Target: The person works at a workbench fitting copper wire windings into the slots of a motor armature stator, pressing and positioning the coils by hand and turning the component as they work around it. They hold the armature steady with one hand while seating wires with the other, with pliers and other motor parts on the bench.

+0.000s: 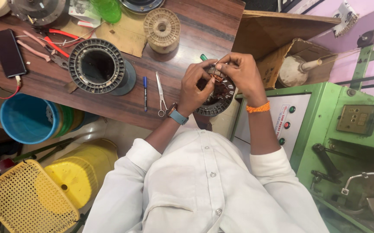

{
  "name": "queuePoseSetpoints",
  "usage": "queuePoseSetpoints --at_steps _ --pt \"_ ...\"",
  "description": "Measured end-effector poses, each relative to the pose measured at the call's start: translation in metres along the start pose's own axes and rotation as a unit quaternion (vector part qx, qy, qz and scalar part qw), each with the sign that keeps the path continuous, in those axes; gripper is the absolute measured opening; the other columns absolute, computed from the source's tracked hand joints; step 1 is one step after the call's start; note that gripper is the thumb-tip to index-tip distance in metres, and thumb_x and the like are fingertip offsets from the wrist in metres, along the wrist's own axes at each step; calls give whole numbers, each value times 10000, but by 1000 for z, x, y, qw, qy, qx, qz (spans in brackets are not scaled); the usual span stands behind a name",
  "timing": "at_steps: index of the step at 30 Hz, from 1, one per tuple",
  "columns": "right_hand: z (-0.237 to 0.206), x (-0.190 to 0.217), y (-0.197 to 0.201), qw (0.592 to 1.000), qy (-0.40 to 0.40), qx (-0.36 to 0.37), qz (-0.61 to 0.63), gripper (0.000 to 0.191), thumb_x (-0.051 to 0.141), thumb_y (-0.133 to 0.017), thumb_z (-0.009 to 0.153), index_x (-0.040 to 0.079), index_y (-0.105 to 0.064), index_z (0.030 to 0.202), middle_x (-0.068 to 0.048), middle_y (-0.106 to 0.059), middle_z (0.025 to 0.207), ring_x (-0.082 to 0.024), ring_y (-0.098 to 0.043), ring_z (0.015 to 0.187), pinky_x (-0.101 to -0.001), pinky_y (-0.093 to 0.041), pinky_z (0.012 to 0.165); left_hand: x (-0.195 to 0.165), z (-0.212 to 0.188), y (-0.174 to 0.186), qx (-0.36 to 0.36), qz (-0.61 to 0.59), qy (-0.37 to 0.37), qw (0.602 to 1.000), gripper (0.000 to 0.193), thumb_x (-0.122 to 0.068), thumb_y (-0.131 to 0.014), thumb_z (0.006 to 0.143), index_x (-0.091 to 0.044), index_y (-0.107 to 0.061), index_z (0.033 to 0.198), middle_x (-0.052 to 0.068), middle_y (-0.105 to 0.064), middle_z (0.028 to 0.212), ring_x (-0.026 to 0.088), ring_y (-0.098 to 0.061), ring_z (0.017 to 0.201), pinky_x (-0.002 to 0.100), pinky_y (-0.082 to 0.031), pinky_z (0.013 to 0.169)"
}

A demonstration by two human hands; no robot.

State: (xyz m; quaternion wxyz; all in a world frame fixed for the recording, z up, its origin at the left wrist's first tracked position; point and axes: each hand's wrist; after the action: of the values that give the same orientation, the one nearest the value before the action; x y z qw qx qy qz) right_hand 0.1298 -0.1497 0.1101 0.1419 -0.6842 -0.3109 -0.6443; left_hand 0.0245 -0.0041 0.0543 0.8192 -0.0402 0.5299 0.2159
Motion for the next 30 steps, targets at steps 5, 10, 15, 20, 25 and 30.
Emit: queuePoseSetpoints --at_steps 5,10,15,20,25,30 --pt "22 -18 7 994 -93 48 -26 93 62 -688 941 -16 -736 932 4 -699 767 -41 -607 664 -219 -491 589 2 1 1 34 -8 50 998 123 -20 -706 888 -30 -587 915 69 -724 1216 261 -619 1090 380 -522 959" --pt "7 -29 14 994 -96 27 -33 78 45 -672 969 -1 -726 937 41 -640 767 -21 -529 670 -217 -421 585 12 4 9 91 -15 20 996 374 -45 -711 941 -81 -534 1268 83 -678 1232 264 -613 1150 402 -514 1027" --pt "-30 -17 24 987 -58 -48 -139 75 61 -734 991 -10 -728 968 -54 -511 717 -73 -388 637 -281 -307 557 22 7 18 167 -38 6 985 526 -19 -668 973 -110 -472 1452 71 -675 1273 264 -627 1197 400 -505 1071" --pt "-51 0 6 957 85 -106 -256 97 57 -712 974 -19 -715 1035 -131 -710 849 -137 -629 657 -292 -482 588 30 6 13 178 -62 2 982 444 4 -647 1003 -110 -488 1401 92 -637 1320 269 -609 1267 383 -508 1103" --pt "-65 4 -20 940 90 -150 -292 123 64 -741 941 -16 -733 1033 -148 -731 884 -180 -653 654 -323 -502 585 35 7 15 196 -17 -46 979 382 12 -657 980 -147 -600 1322 47 -652 1329 244 -595 1278 385 -488 1132" --pt "-74 -3 -38 955 118 -152 -224 98 48 -725 948 -6 -731 1030 -124 -732 914 -159 -663 714 -303 -518 629 31 -1 15 132 36 -86 987 379 -64 -767 869 -233 -742 1208 42 -492 1466 277 -493 1289 390 -490 1128"
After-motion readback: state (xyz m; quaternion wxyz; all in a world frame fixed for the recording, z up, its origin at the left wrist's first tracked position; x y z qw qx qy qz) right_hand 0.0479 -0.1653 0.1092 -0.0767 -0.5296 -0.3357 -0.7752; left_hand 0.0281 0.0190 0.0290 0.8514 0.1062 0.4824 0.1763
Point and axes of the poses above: each hand's wrist, its own z-axis towards the middle knuckle, its own y-axis out of the back of the hand, x = y × z
